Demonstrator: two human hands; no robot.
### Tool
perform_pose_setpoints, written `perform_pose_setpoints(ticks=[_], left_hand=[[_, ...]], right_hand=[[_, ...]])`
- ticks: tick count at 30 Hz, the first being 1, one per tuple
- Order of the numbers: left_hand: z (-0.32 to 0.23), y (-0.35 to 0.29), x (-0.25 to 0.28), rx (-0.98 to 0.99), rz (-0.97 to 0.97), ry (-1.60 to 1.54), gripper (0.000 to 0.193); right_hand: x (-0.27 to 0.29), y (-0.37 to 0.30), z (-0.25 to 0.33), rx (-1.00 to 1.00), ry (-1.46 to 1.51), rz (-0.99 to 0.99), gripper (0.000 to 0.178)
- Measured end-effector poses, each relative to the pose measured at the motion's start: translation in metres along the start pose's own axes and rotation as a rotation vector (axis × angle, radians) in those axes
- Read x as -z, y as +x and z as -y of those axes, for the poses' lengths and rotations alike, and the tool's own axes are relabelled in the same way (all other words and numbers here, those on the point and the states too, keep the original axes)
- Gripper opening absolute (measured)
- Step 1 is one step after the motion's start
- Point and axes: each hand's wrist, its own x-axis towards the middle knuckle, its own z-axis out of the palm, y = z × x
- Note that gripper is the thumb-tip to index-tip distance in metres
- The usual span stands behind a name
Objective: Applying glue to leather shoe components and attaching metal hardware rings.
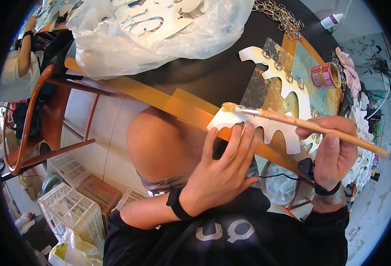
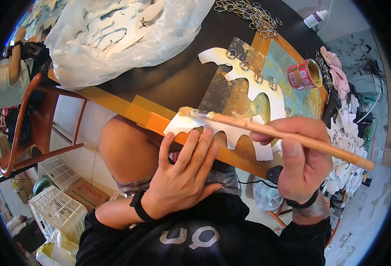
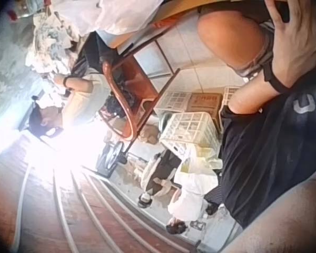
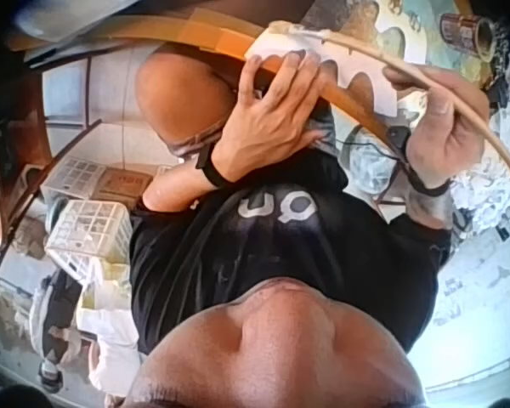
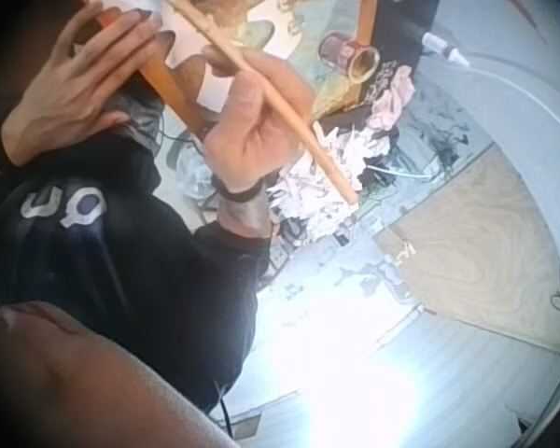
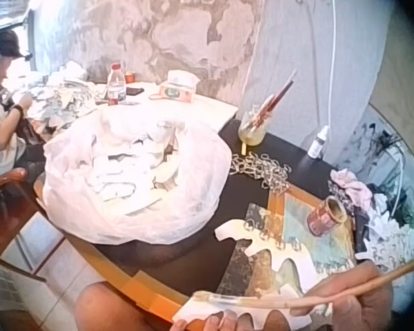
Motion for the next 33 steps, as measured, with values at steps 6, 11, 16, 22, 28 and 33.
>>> perform_pose_setpoints(ticks=[6,11,16,22,28,33], left_hand=[[0.0,0.0,0.0,0.001,-0.004,0.006,0.083],[-0.002,0.001,0.001,0.01,0.004,0.014,0.084],[-0.004,0.0,-0.003,0.003,-0.002,0.014,0.084],[-0.006,0.001,-0.001,0.012,0.013,0.015,0.085],[-0.009,0.003,-0.001,0.025,0.024,0.051,0.086],[-0.009,0.002,-0.002,0.02,0.016,0.051,0.086]], right_hand=[[0.006,-0.001,0.001,-0.004,-0.051,-0.037,0.025],[0.01,-0.004,-0.001,-0.024,0.066,0.028,0.023],[0.004,-0.009,-0.005,0.016,-0.004,-0.026,0.023],[0.021,-0.014,-0.006,-0.013,0.016,-0.037,0.027],[0.001,-0.016,-0.008,0.033,0.053,-0.057,0.027],[0.018,-0.019,-0.01,0.017,0.075,-0.024,0.024]])
